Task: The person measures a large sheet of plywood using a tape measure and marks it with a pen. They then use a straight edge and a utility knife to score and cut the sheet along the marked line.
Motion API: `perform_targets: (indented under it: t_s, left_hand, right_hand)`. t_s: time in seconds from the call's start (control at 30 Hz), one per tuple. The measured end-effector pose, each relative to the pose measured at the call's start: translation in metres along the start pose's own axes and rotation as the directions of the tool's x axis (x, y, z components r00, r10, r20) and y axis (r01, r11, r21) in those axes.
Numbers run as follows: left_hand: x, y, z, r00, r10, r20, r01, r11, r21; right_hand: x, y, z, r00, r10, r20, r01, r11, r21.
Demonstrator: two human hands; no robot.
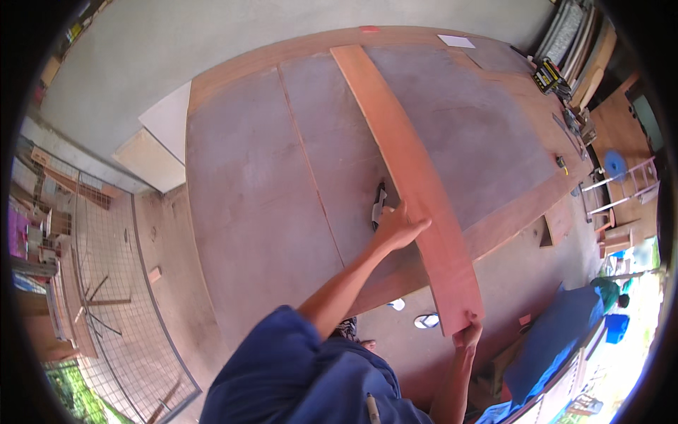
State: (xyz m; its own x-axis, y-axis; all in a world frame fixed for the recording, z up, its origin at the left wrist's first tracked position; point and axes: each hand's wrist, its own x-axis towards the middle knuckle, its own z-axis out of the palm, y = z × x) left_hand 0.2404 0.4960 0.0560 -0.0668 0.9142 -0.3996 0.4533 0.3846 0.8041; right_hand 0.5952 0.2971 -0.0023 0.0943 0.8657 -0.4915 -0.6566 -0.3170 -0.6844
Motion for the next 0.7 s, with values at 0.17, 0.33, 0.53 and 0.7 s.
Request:
perform_targets:
  t_s: [0.17,0.33,0.53,0.7]
  left_hand:
    - [-0.099,-0.16,-0.139,0.79,-0.316,-0.526,0.377,0.926,0.009]
    - [-0.202,-0.334,-0.242,0.315,-0.404,-0.859,0.885,0.452,0.112]
    - [-0.244,-0.398,-0.241,0.391,-0.37,-0.843,0.762,0.643,0.072]
    - [-0.252,-0.405,-0.257,0.408,-0.433,-0.804,0.742,0.67,0.016]
  right_hand:
    - [0.049,0.01,-0.034,0.931,0.038,-0.362,-0.108,0.979,-0.175]
    - [0.066,0.022,-0.046,0.876,-0.199,-0.439,-0.091,0.827,-0.556]
    - [0.011,0.014,0.023,0.555,-0.83,0.049,0.137,0.034,-0.99]
    - [-0.018,0.072,0.103,0.896,-0.334,0.293,0.351,0.126,-0.928]
